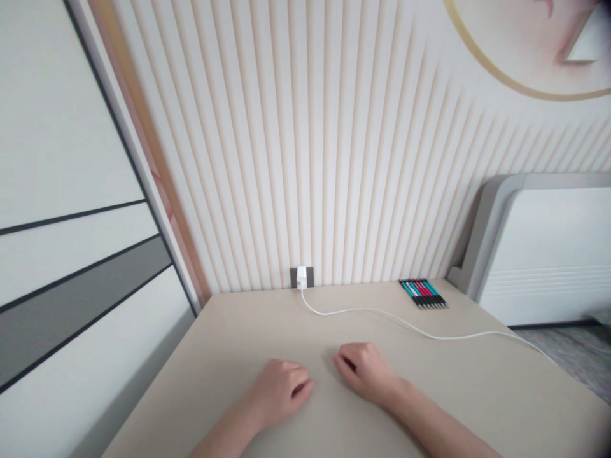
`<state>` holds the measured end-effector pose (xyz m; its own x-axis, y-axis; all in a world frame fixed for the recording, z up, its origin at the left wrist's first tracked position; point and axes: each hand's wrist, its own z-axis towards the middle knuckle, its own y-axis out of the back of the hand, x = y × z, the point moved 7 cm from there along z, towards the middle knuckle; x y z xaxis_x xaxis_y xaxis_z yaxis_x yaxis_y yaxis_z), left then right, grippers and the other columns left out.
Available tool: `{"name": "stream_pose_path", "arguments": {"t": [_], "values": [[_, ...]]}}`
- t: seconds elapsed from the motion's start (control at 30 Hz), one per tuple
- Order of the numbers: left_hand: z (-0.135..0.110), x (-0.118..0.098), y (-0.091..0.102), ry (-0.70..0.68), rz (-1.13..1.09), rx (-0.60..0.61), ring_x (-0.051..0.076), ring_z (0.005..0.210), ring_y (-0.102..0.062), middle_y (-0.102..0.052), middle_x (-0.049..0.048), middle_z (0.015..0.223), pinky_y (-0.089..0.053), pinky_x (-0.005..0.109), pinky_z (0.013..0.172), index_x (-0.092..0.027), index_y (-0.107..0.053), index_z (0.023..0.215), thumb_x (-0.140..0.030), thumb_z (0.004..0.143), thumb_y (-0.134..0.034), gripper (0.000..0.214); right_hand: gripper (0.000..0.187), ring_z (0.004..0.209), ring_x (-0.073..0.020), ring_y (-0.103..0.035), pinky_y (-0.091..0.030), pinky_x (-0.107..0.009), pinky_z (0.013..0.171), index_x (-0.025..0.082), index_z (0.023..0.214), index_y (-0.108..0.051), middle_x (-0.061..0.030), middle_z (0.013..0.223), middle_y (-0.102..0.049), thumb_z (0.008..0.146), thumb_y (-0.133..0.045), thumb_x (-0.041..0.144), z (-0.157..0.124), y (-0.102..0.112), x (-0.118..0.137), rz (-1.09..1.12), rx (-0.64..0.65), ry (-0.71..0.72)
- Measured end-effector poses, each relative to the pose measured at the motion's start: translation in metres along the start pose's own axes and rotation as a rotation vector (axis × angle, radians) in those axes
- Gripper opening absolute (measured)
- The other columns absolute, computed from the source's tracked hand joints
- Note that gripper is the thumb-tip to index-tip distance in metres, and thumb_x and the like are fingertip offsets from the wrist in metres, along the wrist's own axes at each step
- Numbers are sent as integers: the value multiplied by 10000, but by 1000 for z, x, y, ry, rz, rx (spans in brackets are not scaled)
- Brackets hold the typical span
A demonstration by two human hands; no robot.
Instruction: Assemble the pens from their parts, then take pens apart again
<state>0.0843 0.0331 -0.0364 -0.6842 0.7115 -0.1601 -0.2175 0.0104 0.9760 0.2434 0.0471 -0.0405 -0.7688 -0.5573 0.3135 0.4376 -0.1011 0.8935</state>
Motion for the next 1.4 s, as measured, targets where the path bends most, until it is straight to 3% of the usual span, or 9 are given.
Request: {"name": "stream_pose_path", "arguments": {"t": [0.07, 0.13, 0.33, 0.53, 0.77, 1.4], "values": [[0, 0, -2, 1, 25, 8, 144, 559, -515, -588, -5, 619, -233, 284, 531, -196, -541, 636, -237, 903, -491, 274, 310, 557, -113, -486, -247, -259, 566, 189, 676, -568, -6, 639, -618, 931, -428, 297, 0, -15, 25, 9, 66, 154], [0, 0, -3, 5, 33, 10, 151, 574, -533, -598, -2, 628, -234, 282, 531, -197, -552, 642, -247, 900, -503, 267, 273, 557, -111, -463, -230, -263, 561, 187, 680, -567, -3, 640, -610, 910, -462, 290, -1, -21, 33, 21, 102, 220], [2, 1, -3, 21, 4, 29, 153, 581, -544, -603, -9, 634, -251, 274, 534, -198, -561, 645, -268, 885, -532, 252, 349, 532, -95, -355, -221, -251, 550, 175, 637, -520, 31, 582, -507, 945, -414, 300, -1, -6, -5, 117, 105, 31], [2, 2, -4, 41, 21, 81, 144, 614, -556, -621, -16, 665, -280, 256, 556, -193, -555, 659, -279, 889, -526, 248, 379, 539, -98, -372, -226, -250, 540, 174, 626, -499, 31, 563, -465, 948, -408, 352, -1, -3, -38, 166, 119, -151], [1, 3, -5, 50, 27, 92, 143, 636, -563, -627, -11, 684, -297, 244, 571, -194, -566, 676, -289, 894, -514, 244, 376, 571, -109, -425, -238, -255, 555, 177, 636, -507, 10, 611, -537, 944, -408, 368, -2, -5, -34, 156, 136, -150], [0, 3, -8, 56, 8, 90, 134, 622, -546, -614, -18, 673, -268, 256, 564, -193, -539, 667, -280, 887, -527, 237, 390, 580, -110, -448, -235, -251, 558, 180, 650, -508, 10, 620, -557, 956, -389, 391, -3, -6, -35, 138, 141, -150]]}}
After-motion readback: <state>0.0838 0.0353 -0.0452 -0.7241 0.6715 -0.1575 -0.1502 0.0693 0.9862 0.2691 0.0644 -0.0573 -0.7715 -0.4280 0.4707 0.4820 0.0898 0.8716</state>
